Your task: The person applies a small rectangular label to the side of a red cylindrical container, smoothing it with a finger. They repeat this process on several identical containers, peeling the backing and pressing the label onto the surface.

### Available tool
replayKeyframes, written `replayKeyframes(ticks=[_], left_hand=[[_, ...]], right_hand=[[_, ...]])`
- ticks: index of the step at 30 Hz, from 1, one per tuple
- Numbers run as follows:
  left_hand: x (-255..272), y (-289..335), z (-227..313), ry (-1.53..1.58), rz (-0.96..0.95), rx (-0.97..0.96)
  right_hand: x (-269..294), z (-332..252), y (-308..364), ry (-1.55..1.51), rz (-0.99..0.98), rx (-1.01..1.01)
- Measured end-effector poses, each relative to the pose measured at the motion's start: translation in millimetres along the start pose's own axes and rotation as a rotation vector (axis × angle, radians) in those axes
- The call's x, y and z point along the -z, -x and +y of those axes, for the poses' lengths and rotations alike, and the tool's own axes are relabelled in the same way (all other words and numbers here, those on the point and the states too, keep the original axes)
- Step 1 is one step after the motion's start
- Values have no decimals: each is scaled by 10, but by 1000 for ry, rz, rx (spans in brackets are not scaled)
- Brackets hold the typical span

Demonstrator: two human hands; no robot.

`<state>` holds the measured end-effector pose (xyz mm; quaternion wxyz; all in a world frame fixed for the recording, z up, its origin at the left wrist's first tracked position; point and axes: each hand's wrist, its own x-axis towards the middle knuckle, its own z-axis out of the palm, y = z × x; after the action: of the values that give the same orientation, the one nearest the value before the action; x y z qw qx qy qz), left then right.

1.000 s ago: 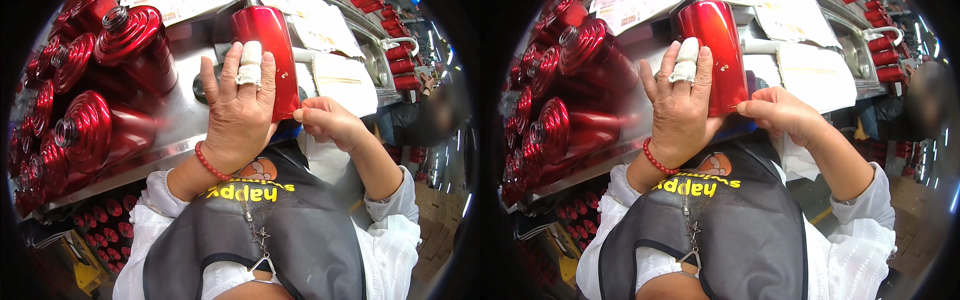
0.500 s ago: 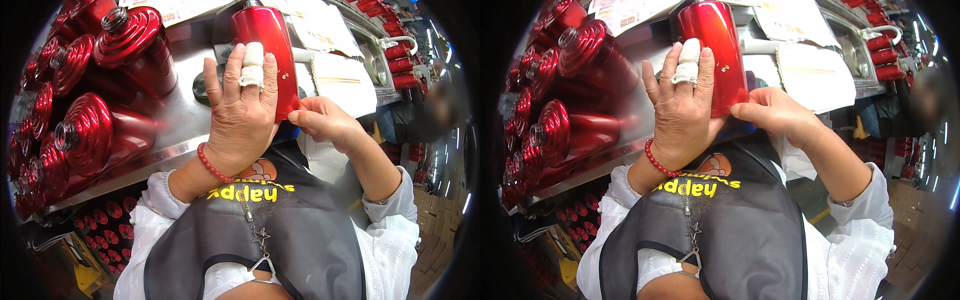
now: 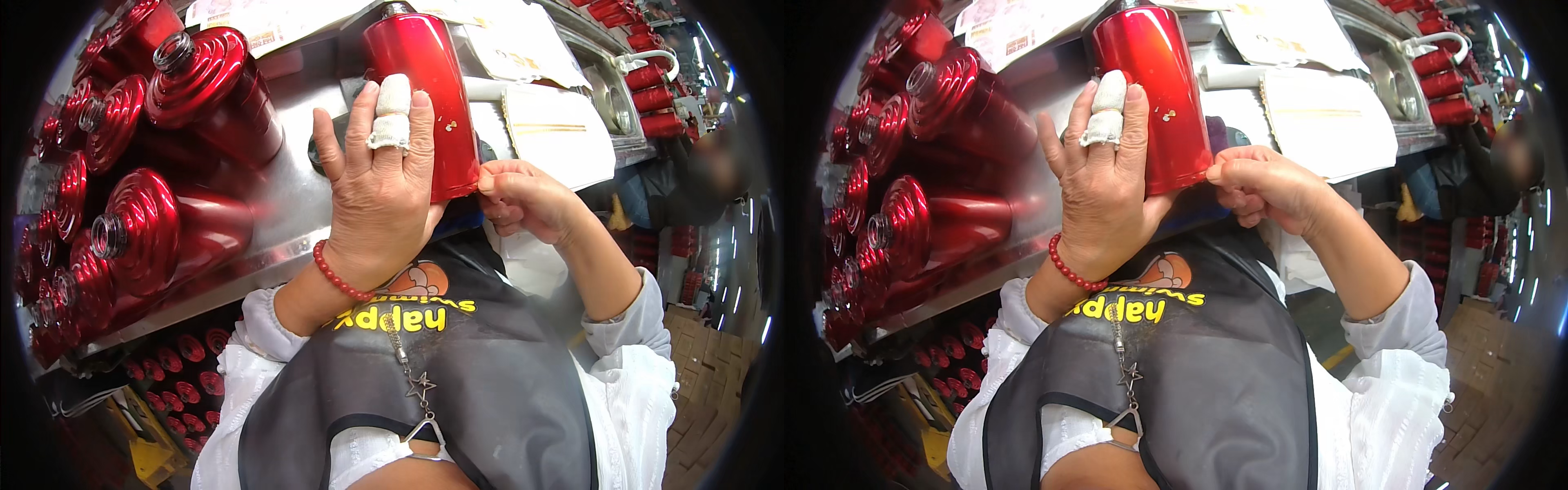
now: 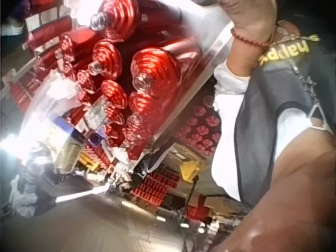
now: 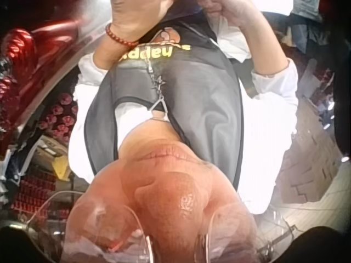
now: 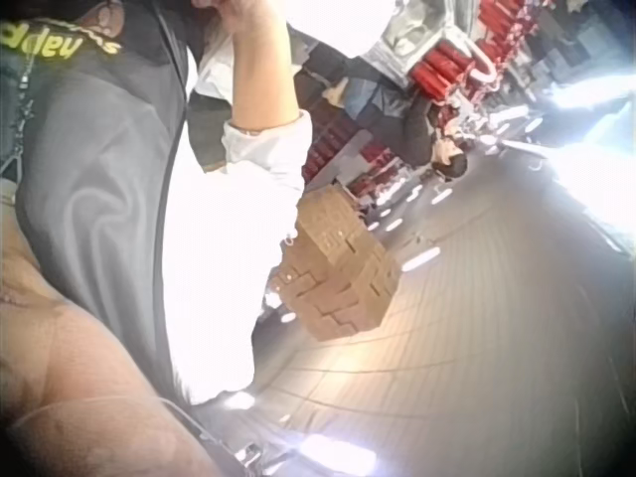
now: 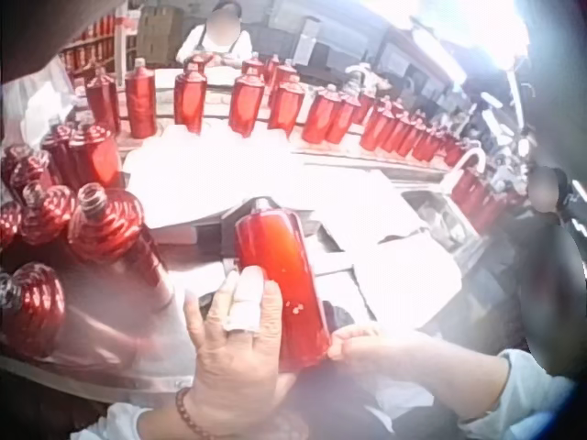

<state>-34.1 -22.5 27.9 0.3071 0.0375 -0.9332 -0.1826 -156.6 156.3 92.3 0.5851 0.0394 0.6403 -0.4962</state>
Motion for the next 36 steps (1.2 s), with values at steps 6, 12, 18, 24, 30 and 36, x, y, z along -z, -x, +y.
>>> replayKeyframes(ticks=[6,12,18,24,30,36], left_hand=[[9,0,-1,26,13,-1],[24,-9,11,19,18,-8],[30,-2,10,11,1,4],[30,0,7,9,-3,-2],[35,4,7,12,-14,5],[24,4,-1,16,-5,7]], right_hand=[[-49,18,-34,65,4,42],[9,34,-65,38,-13,35],[62,47,-92,-7,-68,39],[58,21,-94,28,-90,34],[94,32,-107,7,-111,30],[29,-15,-85,92,-56,35]])
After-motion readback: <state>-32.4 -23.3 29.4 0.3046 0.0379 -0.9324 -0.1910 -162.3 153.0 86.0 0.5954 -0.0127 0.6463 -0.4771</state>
